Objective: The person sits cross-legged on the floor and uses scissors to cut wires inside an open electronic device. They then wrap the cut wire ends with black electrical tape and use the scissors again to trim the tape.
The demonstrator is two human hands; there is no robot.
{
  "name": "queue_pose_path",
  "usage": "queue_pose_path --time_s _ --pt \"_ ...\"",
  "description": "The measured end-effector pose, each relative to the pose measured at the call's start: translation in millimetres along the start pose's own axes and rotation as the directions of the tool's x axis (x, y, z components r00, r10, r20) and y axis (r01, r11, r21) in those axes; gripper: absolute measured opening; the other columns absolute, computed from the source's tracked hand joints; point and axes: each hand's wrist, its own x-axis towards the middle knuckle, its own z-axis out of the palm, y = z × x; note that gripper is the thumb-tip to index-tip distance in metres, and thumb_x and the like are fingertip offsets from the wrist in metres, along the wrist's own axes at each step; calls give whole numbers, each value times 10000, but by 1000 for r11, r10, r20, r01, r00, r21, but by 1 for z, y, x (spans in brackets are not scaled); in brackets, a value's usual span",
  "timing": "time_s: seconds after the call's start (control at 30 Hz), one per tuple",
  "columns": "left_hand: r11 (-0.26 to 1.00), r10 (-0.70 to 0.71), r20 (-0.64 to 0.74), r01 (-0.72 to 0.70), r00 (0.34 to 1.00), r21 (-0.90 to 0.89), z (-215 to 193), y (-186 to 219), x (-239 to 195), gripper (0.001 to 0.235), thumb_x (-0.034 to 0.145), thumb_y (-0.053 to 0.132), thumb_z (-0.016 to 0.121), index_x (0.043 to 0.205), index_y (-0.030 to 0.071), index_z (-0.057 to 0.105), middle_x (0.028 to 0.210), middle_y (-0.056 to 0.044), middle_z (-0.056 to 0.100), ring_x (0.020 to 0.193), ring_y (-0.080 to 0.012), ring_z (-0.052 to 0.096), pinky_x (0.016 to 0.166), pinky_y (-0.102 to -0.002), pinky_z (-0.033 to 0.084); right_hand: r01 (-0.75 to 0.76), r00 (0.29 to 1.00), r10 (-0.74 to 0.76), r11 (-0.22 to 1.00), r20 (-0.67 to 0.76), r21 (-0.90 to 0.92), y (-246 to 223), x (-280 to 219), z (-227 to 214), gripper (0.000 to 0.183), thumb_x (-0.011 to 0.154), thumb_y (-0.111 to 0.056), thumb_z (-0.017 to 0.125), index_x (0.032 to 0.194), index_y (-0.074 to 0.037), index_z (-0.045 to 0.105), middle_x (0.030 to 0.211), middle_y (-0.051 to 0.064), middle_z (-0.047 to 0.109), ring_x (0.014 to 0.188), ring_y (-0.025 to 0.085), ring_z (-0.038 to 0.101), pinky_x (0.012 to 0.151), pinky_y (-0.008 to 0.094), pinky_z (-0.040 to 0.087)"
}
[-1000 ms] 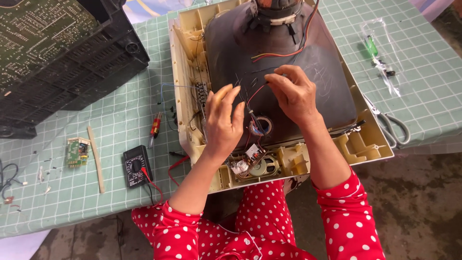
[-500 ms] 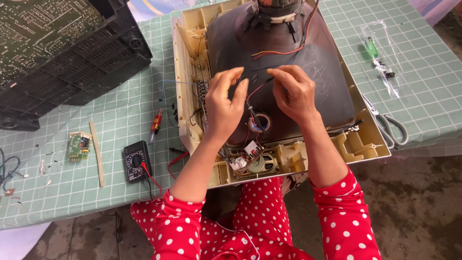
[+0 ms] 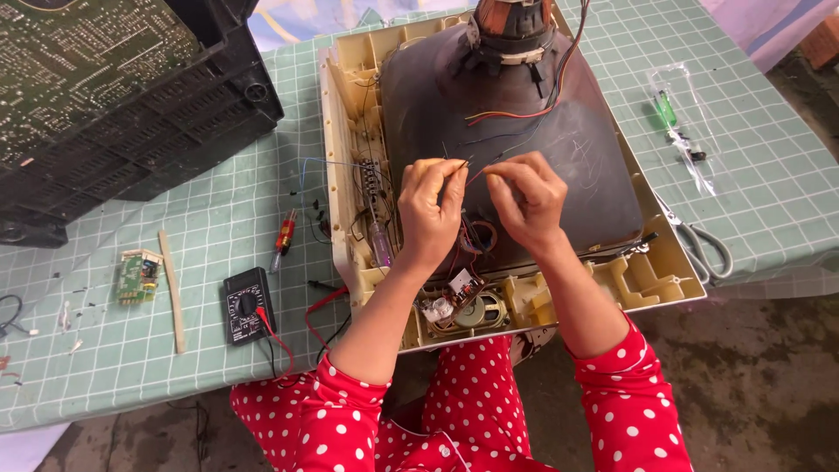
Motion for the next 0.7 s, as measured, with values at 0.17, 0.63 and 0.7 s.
queue_pose_path --time_s 0.17,0.63,0.7 --pt "995 47 0 -46 999 -85 2 2 -6 80 994 100 663 1028 89 735 907 -40 705 848 -226 663 791 -336 545 -90 996 89 989 17 116 7 -11 11 110 979 -68 698 1005 -37 801 779 133 646 600 243 598 525 327 467" --pt "940 -146 9 142 989 -311 0 1 -9 88 988 82 686 1002 35 759 816 -95 737 795 -248 737 833 -411 588 -334 926 377 832 -10 443 22 -25 17 109 998 -17 695 942 76 693 810 180 701 505 92 551 476 229 454" --pt "928 -173 36 175 984 -330 -3 6 -8 122 1013 91 661 1068 21 745 817 -123 722 801 -265 733 842 -453 584 -326 930 367 861 -33 391 17 -24 18 78 997 21 681 1005 98 694 824 192 732 491 90 570 468 231 468"
